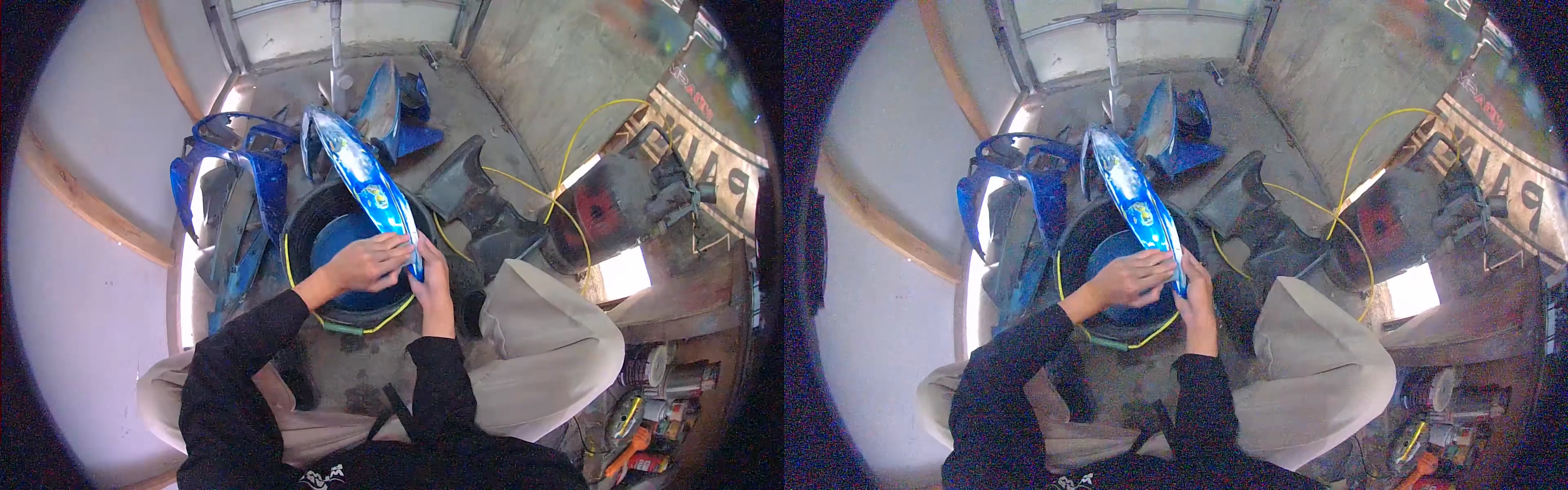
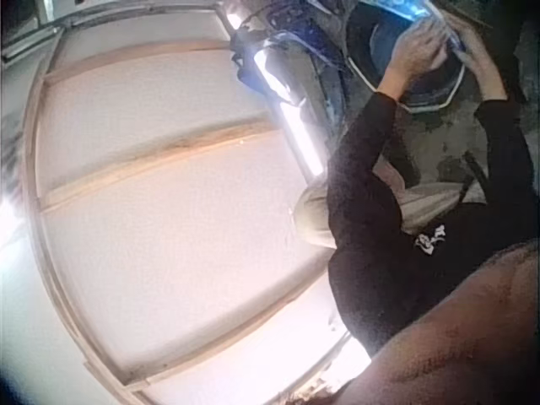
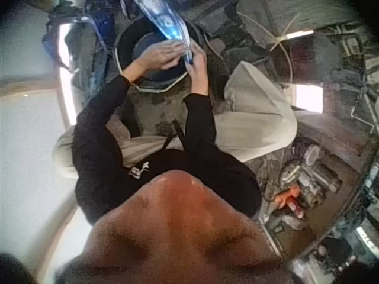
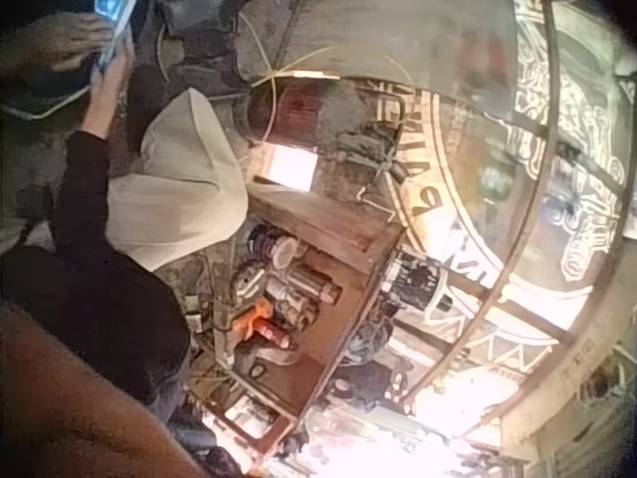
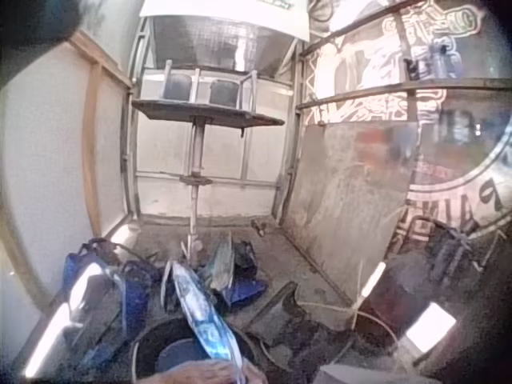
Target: The person wet-sands a blue motorcycle body panel using sandpaper and water from a bucket.
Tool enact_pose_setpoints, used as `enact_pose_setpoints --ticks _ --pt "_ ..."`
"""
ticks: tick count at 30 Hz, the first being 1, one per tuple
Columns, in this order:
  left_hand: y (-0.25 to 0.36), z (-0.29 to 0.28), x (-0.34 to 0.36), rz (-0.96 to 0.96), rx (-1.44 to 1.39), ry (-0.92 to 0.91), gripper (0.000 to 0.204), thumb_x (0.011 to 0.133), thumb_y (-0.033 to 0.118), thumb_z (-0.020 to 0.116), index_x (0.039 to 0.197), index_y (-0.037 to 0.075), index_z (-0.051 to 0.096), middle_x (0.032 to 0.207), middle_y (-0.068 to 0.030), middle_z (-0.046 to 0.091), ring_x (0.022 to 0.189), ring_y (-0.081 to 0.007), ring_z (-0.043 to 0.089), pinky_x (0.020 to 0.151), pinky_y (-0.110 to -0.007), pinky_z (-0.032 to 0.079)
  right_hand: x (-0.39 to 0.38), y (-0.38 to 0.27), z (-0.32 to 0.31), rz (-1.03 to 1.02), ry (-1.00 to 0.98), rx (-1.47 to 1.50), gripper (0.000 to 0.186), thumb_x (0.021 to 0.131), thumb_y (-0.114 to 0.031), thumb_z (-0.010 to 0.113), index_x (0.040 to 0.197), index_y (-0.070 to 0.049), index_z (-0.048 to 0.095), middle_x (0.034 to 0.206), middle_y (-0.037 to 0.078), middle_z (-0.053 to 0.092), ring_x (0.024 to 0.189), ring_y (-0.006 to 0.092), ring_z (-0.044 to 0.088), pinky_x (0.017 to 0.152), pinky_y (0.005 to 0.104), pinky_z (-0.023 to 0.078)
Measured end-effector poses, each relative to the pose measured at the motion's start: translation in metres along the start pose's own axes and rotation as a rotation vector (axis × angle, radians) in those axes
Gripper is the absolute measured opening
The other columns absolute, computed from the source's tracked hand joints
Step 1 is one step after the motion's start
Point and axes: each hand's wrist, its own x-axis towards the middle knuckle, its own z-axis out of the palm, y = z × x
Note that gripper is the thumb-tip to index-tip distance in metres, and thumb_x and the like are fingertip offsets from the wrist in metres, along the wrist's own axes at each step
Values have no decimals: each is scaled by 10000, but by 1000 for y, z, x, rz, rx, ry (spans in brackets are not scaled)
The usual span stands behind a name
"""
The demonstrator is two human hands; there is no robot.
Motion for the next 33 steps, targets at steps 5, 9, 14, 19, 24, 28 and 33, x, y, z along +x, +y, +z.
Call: enact_pose_setpoints --ticks 5,9,14,19,24,28,33 --pt "-30 -16 10 -335 199 122 383 833 89 704 1213 61 666 1185 -166 711 1123 -360 690 986 -441 566 6 -6 0 -9 -75 -52 455 1068 -220 543 1435 48 546 1335 143 665 1203 197 644 1045 361 497" --pt "-2 0 3 5 -36 2 398 824 102 713 1216 51 662 1276 -179 669 1191 -381 660 1019 -461 549 3 -4 -6 -26 -94 7 494 1051 -185 549 1471 64 477 1367 161 639 1198 228 655 1048 385 518" --pt "-25 -12 6 -234 127 88 412 828 110 724 1235 81 667 1215 -142 703 1181 -367 665 988 -452 562 5 -3 1 1 -107 -16 470 1068 -215 540 1450 58 518 1345 141 656 1209 217 640 1066 357 488" --pt "6 13 -1 8 13 5 507 791 168 783 1268 57 652 1275 -149 678 1203 -346 658 1047 -443 540 7 0 -14 -48 -62 21 466 1068 -200 537 1457 56 512 1337 134 661 1189 216 654 1044 350 508" --pt "-29 -9 3 -188 123 69 453 795 156 782 1230 80 679 1232 -134 694 1194 -338 662 1013 -426 555 3 -2 3 -5 -75 -8 490 1052 -198 550 1468 53 488 1347 155 649 1185 226 658 1042 371 520" --pt "1 -3 1 -127 39 18 422 793 157 779 1200 93 689 1258 -111 695 1208 -303 658 1003 -428 557 3 -3 -6 -33 -48 -4 482 1046 -198 558 1460 43 504 1338 149 655 1171 224 663 1030 365 522" --pt "-6 -10 -4 -54 209 -14 418 808 178 764 1218 144 692 1331 -66 678 1322 -221 593 1087 -518 417 5 0 -4 -31 -44 -25 456 1064 -223 553 1429 49 549 1327 147 667 1189 210 650 1041 358 507"
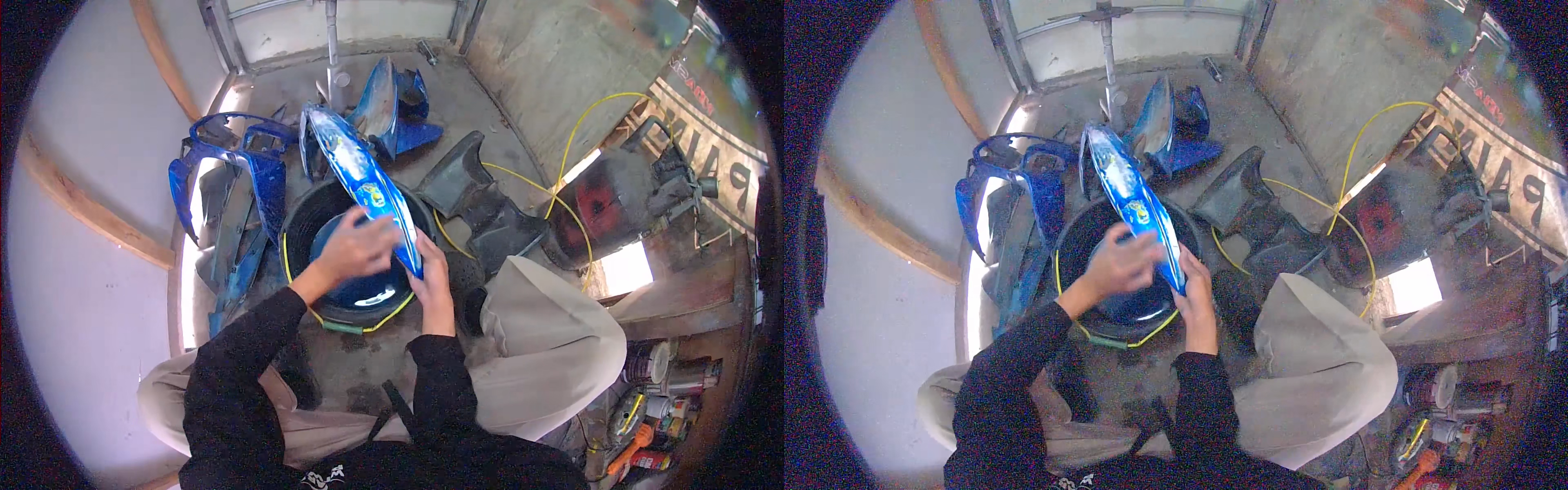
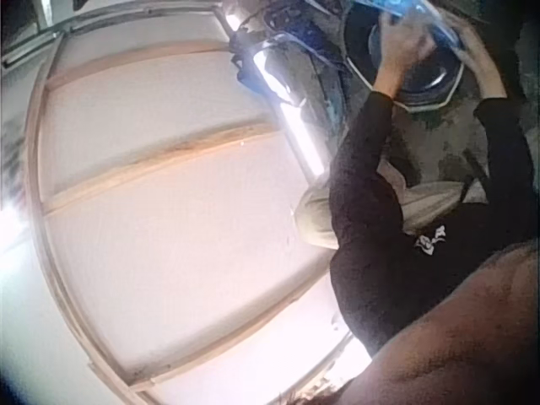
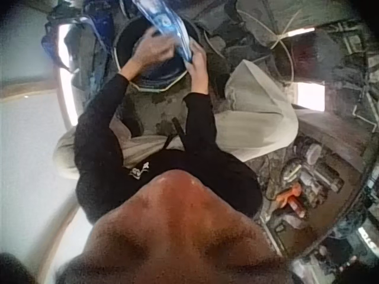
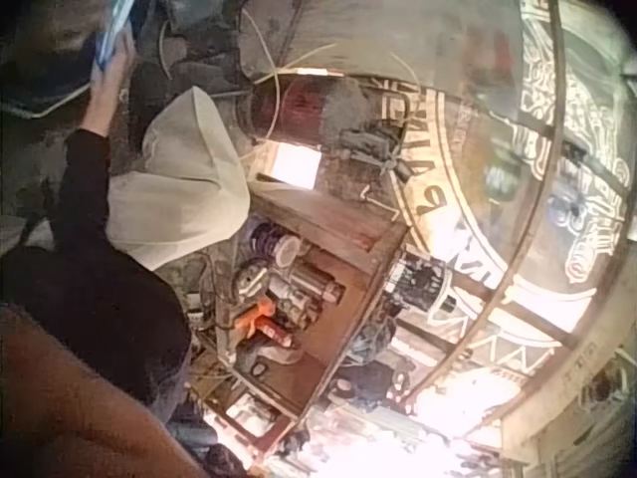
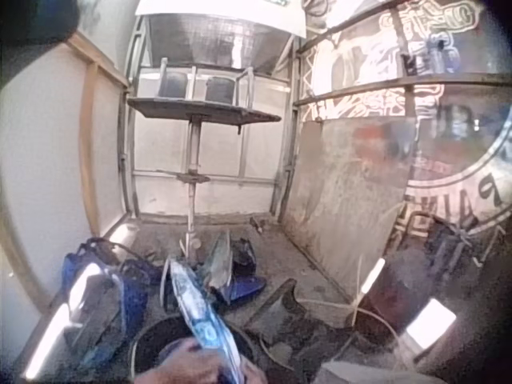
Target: The person wet-sands a blue motorcycle body panel using sandpaper and water from a bucket.
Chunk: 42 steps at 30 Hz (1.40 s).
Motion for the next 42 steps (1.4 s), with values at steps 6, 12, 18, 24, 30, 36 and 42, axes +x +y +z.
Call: enact_pose_setpoints --ticks 6,12,18,24,30,36,42 --pt "24 10 -5 86 -166 -63 423 795 206 754 1213 208 690 1358 -30 653 1363 -203 557 1054 -565 394 -1 -2 -6 17 -12 -30 456 1063 -220 556 1429 52 550 1329 145 667 1169 213 662 1029 363 521" --pt "-14 -4 6 -182 113 68 417 806 192 745 1215 168 668 1308 -55 675 1335 -216 573 1076 -551 377 0 2 0 18 4 -4 466 1074 -208 515 1462 51 509 1361 148 647 1194 225 653 1042 367 514" --pt "25 10 -3 92 -148 -24 374 818 223 756 1183 163 696 1288 -51 690 1354 -206 565 1058 -539 396 -1 1 -6 24 -57 -30 502 1042 -207 546 1470 48 483 1377 167 629 1195 239 657 1012 387 539" --pt "9 5 0 -124 0 56 405 814 197 749 1213 167 688 1286 -24 685 1321 -217 579 1075 -535 375 2 0 -4 0 -45 46 477 1064 -212 554 1450 64 513 1326 154 663 1132 238 679 977 354 548" --pt "5 4 -3 -47 -50 23 356 853 217 725 1207 194 702 1271 -1 692 1343 -218 569 1027 -525 405 -2 -1 4 24 -6 4 454 1082 -201 511 1457 56 513 1345 156 654 1167 240 662 987 361 542" --pt "29 12 -4 40 -211 -14 430 833 208 741 1257 149 699 1338 -26 672 1330 -225 579 1077 -519 376 -4 -5 2 10 -26 -4 481 1068 -212 523 1475 40 489 1350 156 647 1165 233 666 994 357 542" --pt "-7 0 3 -228 92 82 388 857 190 716 1245 190 684 1302 -14 685 1350 -237 555 1025 -539 367 -2 -1 7 40 4 -11 456 1078 -217 521 1453 43 520 1332 138 662 1154 207 668 996 349 538"
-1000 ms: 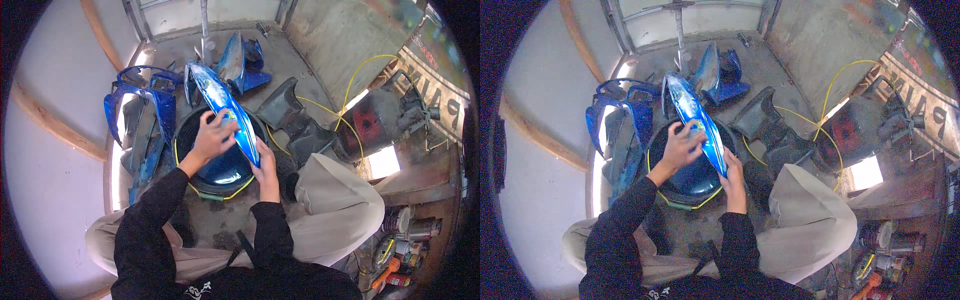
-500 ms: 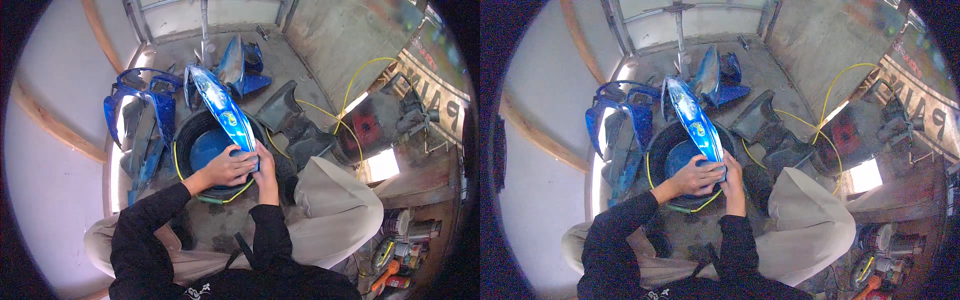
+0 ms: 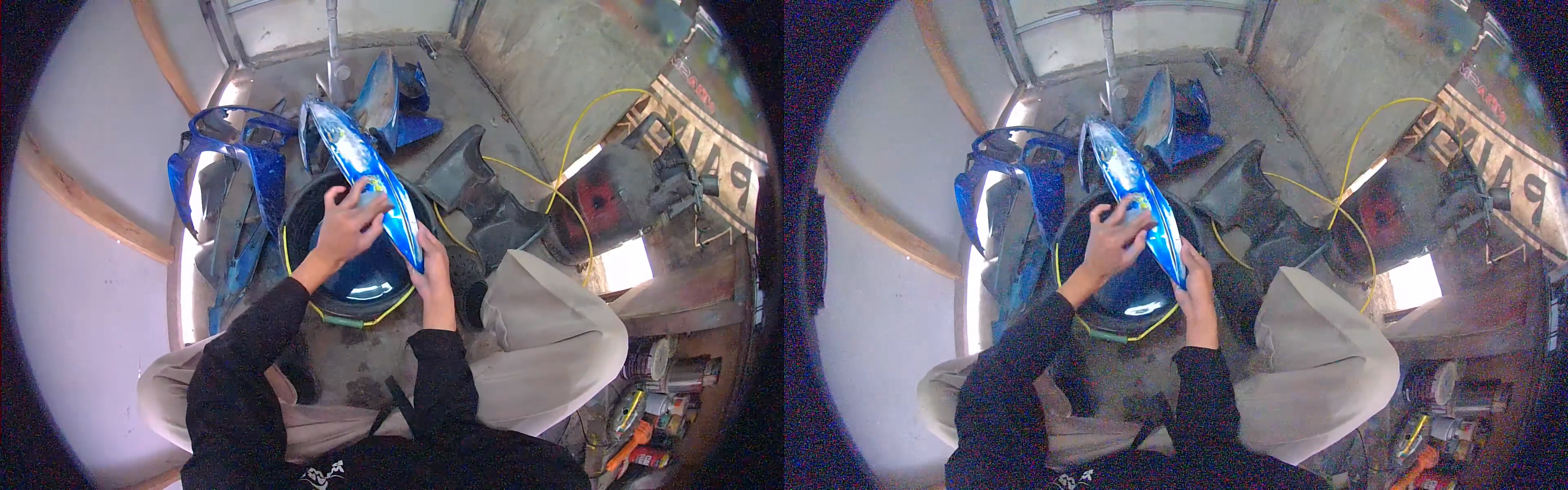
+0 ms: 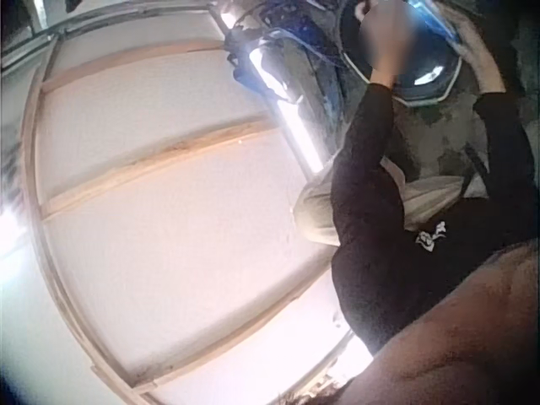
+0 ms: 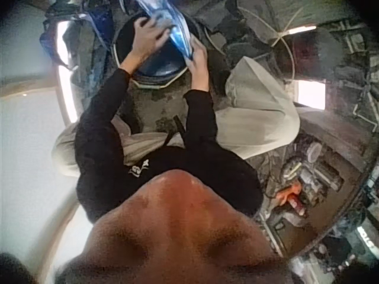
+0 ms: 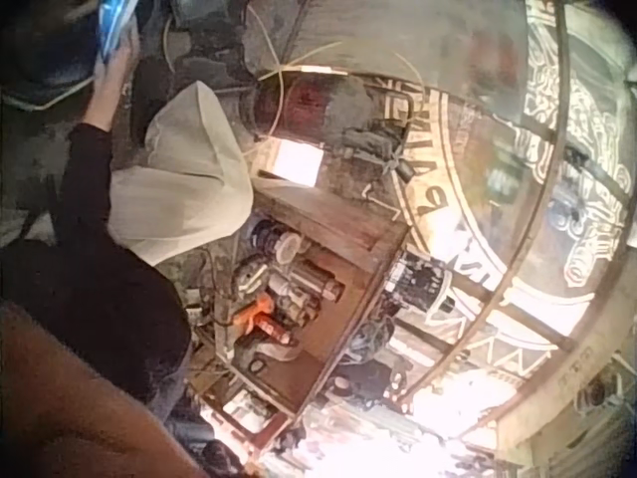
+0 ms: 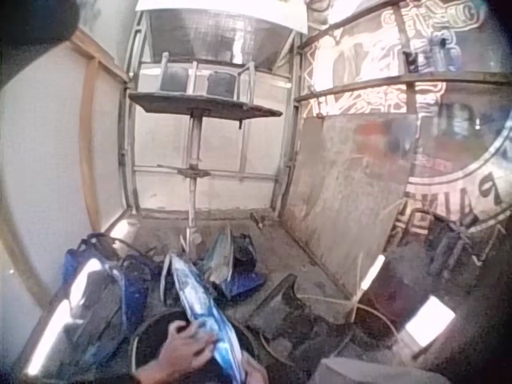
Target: The person wet-sands a blue motorcycle body panel using sandpaper and water from a bucket.
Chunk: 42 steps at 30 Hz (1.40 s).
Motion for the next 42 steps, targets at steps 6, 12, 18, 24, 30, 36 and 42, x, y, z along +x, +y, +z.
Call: enact_pose_setpoints --ticks 6,12,18,24,30,36,42 --pt "33 11 -18 241 -236 -122 404 875 203 724 1275 179 681 1356 -22 664 1357 -229 561 1049 -544 366 -3 2 -10 -40 -1 -31 480 1063 -233 547 1452 48 519 1353 137 649 1167 212 661 1022 361 522" --pt "20 -1 2 -28 -40 -57 339 916 224 688 1248 162 669 1347 -34 650 1368 -246 530 1002 -531 373 -1 -1 -9 -46 -24 28 476 1061 -232 550 1448 44 527 1331 136 663 1137 211 674 1002 357 528" --pt "12 4 -10 151 -119 -138 390 938 240 670 1322 177 647 1405 -41 634 1393 -241 520 1019 -521 359 -1 -1 -5 -30 -28 27 441 1076 -203 504 1450 28 534 1318 135 670 1117 207 678 978 344 542" --pt "29 8 -12 114 -112 -140 437 943 190 674 1367 111 604 1448 -81 590 1376 -252 527 1020 -498 384 3 1 -14 -29 2 -6 441 1073 -189 492 1449 39 529 1356 155 648 1172 223 665 1004 354 537" --pt "8 -9 0 -44 -94 -132 379 987 194 597 1362 141 602 1428 -55 607 1337 -243 557 1022 -480 365 -1 0 0 -33 -4 39 441 1076 -175 465 1449 53 525 1368 153 645 1195 236 660 1037 366 522" --pt "36 2 -22 281 -331 -242 453 953 224 667 1389 137 579 1450 -70 596 1365 -220 547 1047 -511 395 1 2 -10 -8 -8 42 448 1072 -209 489 1436 48 542 1346 154 658 1189 244 661 1032 367 521" --pt "11 -2 -4 -30 -52 -126 388 986 195 610 1365 112 597 1430 -84 602 1362 -232 548 1035 -487 364 0 -2 -9 -39 -4 59 440 1075 -232 510 1418 39 559 1320 147 671 1136 222 678 1000 353 529"
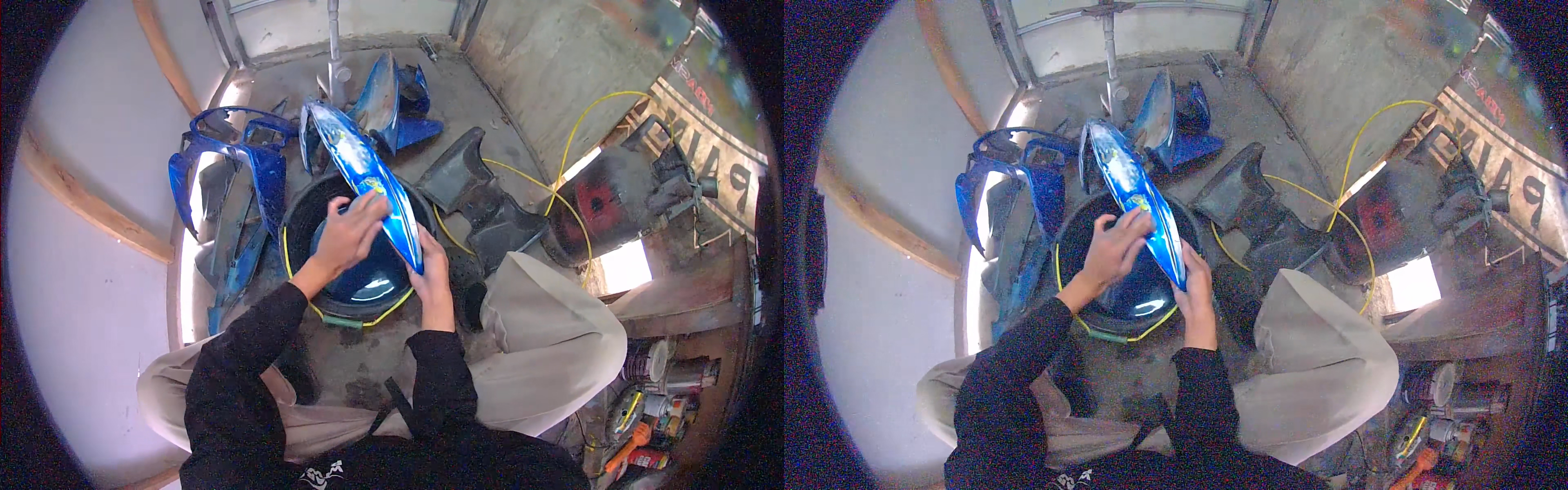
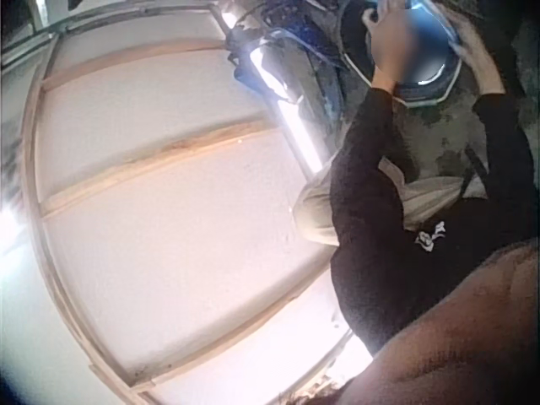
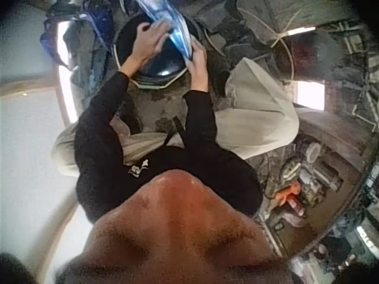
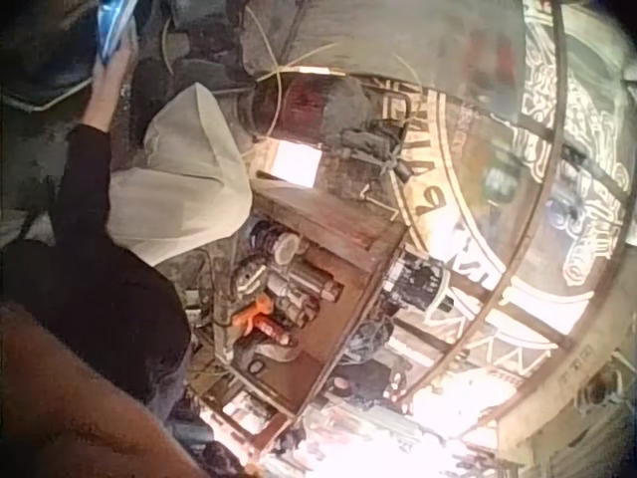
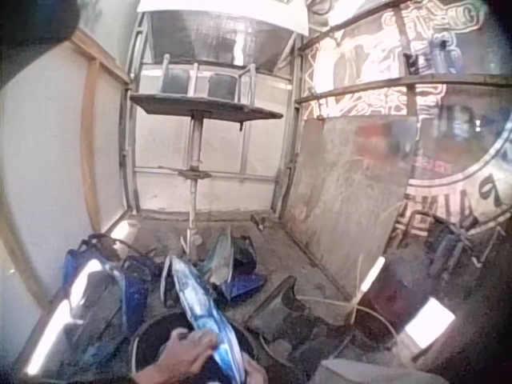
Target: The person wet-sands a blue motorcycle body panel using sandpaper and water from a bucket.
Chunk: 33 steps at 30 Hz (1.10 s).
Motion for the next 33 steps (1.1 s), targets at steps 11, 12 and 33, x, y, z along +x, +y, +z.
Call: enact_pose_setpoints --ticks 11,12,33 --pt "-5 1 1 -75 -79 57 365 991 169 605 1350 104 629 1431 -75 624 1371 -223 540 1062 -484 349 -13 -10 12 7 -119 42 615 1057 -372 530 1482 62 441 1434 196 581 1320 301 577 1158 499 428" --pt "-8 2 0 -75 -71 60 365 991 169 605 1350 104 629 1431 -75 624 1371 -223 540 1062 -484 349 -16 -14 12 42 -219 151 680 1051 -427 522 1516 53 397 1467 195 550 1340 302 559 1149 533 426" --pt "0 -6 3 -44 0 51 354 987 183 621 1322 73 652 1406 -99 637 1367 -251 536 1063 -463 367 -16 -20 12 18 -308 244 942 1008 -646 468 1578 75 260 1540 224 469 1378 323 527 1135 473 439"
